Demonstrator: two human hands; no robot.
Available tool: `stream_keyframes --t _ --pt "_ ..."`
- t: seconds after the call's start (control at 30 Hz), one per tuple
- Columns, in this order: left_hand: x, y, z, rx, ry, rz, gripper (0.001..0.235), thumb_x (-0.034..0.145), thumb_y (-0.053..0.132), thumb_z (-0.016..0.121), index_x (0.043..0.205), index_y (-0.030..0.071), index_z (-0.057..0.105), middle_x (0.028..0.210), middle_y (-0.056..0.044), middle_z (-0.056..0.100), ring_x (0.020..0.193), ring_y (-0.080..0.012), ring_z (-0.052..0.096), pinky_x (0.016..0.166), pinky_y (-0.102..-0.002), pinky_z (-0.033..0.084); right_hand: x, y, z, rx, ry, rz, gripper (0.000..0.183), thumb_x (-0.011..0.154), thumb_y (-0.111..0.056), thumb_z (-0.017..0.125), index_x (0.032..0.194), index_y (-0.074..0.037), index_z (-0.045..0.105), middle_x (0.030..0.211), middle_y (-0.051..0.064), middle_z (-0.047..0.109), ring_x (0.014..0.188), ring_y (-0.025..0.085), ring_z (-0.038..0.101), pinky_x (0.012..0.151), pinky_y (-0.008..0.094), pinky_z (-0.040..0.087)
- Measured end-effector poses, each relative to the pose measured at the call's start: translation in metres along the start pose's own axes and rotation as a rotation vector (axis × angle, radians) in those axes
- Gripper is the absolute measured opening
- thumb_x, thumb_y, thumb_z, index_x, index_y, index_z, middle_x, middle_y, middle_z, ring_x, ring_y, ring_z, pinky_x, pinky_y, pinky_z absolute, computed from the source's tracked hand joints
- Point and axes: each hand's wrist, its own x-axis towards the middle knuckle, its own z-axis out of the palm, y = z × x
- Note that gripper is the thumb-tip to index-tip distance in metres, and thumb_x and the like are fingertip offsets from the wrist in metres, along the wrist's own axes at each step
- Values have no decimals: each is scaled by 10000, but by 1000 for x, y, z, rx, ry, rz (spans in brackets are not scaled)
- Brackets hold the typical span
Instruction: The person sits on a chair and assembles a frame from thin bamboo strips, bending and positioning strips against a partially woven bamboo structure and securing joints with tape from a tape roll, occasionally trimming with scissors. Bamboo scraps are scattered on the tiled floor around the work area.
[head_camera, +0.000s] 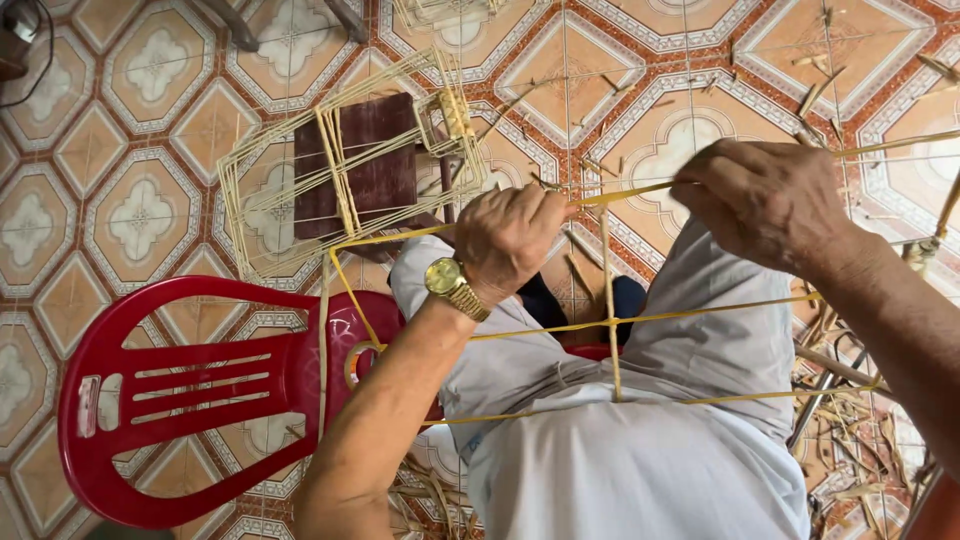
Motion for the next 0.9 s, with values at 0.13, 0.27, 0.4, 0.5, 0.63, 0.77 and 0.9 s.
stream_keyframes --t 0.13,0.27,0.4,0.5,0.63,0.77,0.9 --pt "6 6 1 31 18 16 109 953 156 718 908 107 632 766 -29 583 687 -188 631 617 -354 484 21 -30 17 85 15 -34 111 943 -196 775 998 -102 754 830 31 725 711 171 681 553 325 523" --pt "-8 -21 -15 12 48 40 96 958 176 711 919 118 645 800 -33 611 723 -195 646 655 -360 491 2 0 41 133 59 -88 62 1026 -143 759 991 -92 760 910 33 752 751 168 710 578 301 545" --pt "-42 -71 -63 -10 -23 -14 69 996 150 700 931 139 680 828 -18 659 759 -164 672 702 -352 513 -1 0 40 155 55 -24 78 1044 -113 742 973 -89 761 926 43 756 763 184 714 579 300 553" --pt "-64 -92 -85 58 -16 -45 81 964 82 658 940 157 676 898 0 706 835 -184 710 723 -361 520 -5 4 46 222 47 24 90 1051 -122 727 975 -83 757 923 50 753 759 186 712 591 307 561" --pt "-95 -88 -67 -281 -1 -482 116 1008 186 688 1041 77 710 857 -39 719 713 -170 702 608 -307 529 11 -2 28 209 -28 9 101 1046 -128 717 1055 -43 771 892 83 744 711 197 704 574 312 563" --pt "-128 -71 -36 -960 193 -1152 172 1020 236 631 1114 99 675 730 -28 648 595 -149 653 507 -272 478 12 -8 17 213 -54 57 116 1015 -64 709 1011 31 774 855 149 752 674 227 706 506 329 538" --pt "-194 -51 -10 -1061 144 -1087 259 1112 282 596 1084 50 707 847 -52 725 726 -147 679 636 -267 534 7 -7 21 228 -84 167 135 1025 -68 708 1004 50 769 858 170 739 679 228 705 545 337 549"
